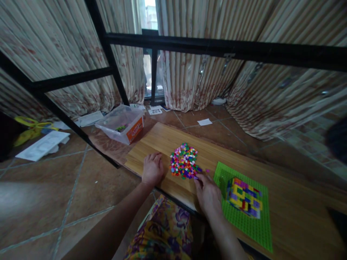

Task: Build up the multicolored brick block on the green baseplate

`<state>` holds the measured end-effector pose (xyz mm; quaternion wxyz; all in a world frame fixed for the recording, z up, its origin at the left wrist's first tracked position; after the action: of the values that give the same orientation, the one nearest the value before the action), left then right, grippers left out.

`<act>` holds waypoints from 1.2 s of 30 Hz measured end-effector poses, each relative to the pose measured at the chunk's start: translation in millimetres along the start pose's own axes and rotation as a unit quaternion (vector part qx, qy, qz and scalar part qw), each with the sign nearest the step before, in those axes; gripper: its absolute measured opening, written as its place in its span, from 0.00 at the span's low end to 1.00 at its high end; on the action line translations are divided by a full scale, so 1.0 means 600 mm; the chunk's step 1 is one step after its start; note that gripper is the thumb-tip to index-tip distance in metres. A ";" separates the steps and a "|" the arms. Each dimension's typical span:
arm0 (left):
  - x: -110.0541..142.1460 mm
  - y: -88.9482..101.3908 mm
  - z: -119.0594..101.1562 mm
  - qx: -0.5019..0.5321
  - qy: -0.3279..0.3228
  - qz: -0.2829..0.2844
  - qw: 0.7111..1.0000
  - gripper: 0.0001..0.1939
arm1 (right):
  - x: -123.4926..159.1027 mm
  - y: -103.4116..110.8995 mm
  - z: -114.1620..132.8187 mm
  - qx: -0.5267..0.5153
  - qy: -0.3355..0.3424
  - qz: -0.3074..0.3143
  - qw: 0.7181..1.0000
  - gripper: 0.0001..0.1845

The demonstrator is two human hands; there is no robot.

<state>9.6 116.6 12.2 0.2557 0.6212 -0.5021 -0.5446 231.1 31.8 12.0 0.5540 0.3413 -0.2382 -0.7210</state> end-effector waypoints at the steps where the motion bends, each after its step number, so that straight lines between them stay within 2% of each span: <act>1: 0.000 0.000 0.000 0.000 0.000 -0.002 1.000 0.13 | -0.005 -0.001 -0.002 -0.002 -0.001 0.003 1.000 0.14; 5: 0.002 0.000 0.000 0.003 0.000 -0.006 1.000 0.13 | -0.030 0.002 -0.010 -0.015 -0.019 0.010 1.000 0.13; 9: 0.003 -0.001 -0.001 0.000 0.000 -0.007 1.000 0.13 | -0.084 0.007 0.002 -0.008 -0.007 -0.009 1.000 0.15; 12: 0.003 0.001 -0.001 0.001 0.003 -0.008 1.000 0.13 | -0.134 -0.003 0.011 0.008 0.000 -0.013 1.000 0.16; 15: 0.005 0.000 -0.001 0.006 0.007 -0.006 1.000 0.13 | -0.168 -0.025 0.011 0.037 0.002 0.011 0.999 0.15; 18: 0.006 -0.001 -0.001 0.012 0.008 -0.005 1.000 0.13 | -0.171 -0.033 0.000 0.041 0.009 0.017 0.999 0.14; 26: 0.006 -0.002 -0.001 0.015 0.008 -0.002 1.000 0.13 | -0.136 -0.005 -0.027 0.037 0.012 -0.003 0.999 0.13; 30: 0.005 -0.001 -0.001 0.011 0.010 -0.001 1.000 0.13 | -0.151 -0.006 -0.023 0.066 -0.015 -0.002 0.998 0.14; 36: 0.006 -0.001 -0.001 0.012 0.007 0.003 1.000 0.14 | -0.177 -0.032 -0.012 0.132 -0.047 0.022 0.990 0.13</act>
<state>9.9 113.7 10.5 0.2533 0.6263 -0.5084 -0.5339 240.7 139.3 17.9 0.5081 0.3717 -0.3651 -0.6859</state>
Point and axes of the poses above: each hand's wrist, its own x-axis away from the middle knuckle, its own y-axis out of the back of the hand, z = x × y, the point moved 8 cm from there along -x, towards the middle knuckle, and after that the axes turned 11 degrees about -x, right-handed, at the moved point
